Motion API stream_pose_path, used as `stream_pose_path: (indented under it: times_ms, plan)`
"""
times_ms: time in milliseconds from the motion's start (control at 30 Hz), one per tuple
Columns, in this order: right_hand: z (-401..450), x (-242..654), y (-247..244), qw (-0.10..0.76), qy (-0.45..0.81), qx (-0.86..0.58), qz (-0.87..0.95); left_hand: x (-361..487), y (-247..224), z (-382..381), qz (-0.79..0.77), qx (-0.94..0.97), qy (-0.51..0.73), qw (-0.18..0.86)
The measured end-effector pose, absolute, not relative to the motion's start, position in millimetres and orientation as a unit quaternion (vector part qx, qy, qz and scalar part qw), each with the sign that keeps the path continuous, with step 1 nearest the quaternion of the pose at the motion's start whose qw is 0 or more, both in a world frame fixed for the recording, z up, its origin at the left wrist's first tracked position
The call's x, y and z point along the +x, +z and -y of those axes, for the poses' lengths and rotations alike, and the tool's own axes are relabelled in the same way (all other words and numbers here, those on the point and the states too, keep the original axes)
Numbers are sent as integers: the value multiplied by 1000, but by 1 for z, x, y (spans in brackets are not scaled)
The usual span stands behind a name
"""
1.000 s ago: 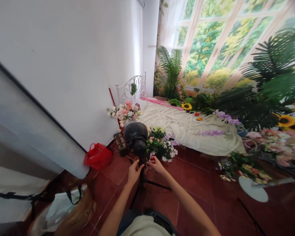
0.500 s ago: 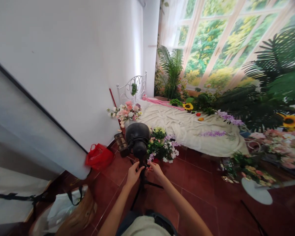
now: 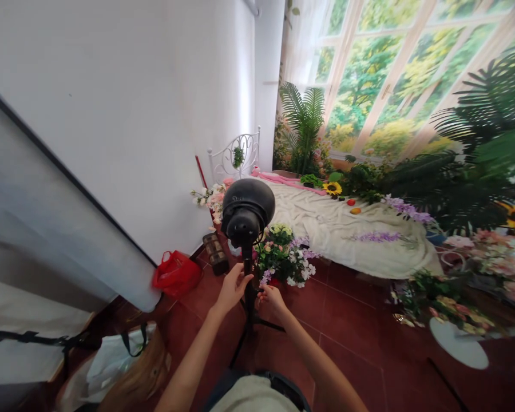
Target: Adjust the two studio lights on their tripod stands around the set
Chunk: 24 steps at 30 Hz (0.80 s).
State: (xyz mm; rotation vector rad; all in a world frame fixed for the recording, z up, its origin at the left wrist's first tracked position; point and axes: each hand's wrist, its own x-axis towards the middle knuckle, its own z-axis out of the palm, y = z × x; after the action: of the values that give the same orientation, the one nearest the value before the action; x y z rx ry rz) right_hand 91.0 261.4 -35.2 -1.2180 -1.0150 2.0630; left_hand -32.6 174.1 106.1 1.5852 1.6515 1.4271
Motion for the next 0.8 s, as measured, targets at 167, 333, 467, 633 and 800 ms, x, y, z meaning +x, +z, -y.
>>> stream_pose_path:
  times_ms: [167,333,467,633,800]
  plan:
    - [-261,92,-32,265,767,-466,354,-34,157,-183,-571,594,537,180]
    - [-260,95,-28,261,772,-465,346,-35,197,-191,-548,607,556,148]
    - [-259,97,-28,261,772,-463,348,-35,216,-195,-537,609,569,131]
    - [-259,97,-29,259,770,-462,355,-35,236,-199,-532,608,579,107]
    - [-258,98,-28,259,766,-459,368,-35,253,-205,-511,608,601,85]
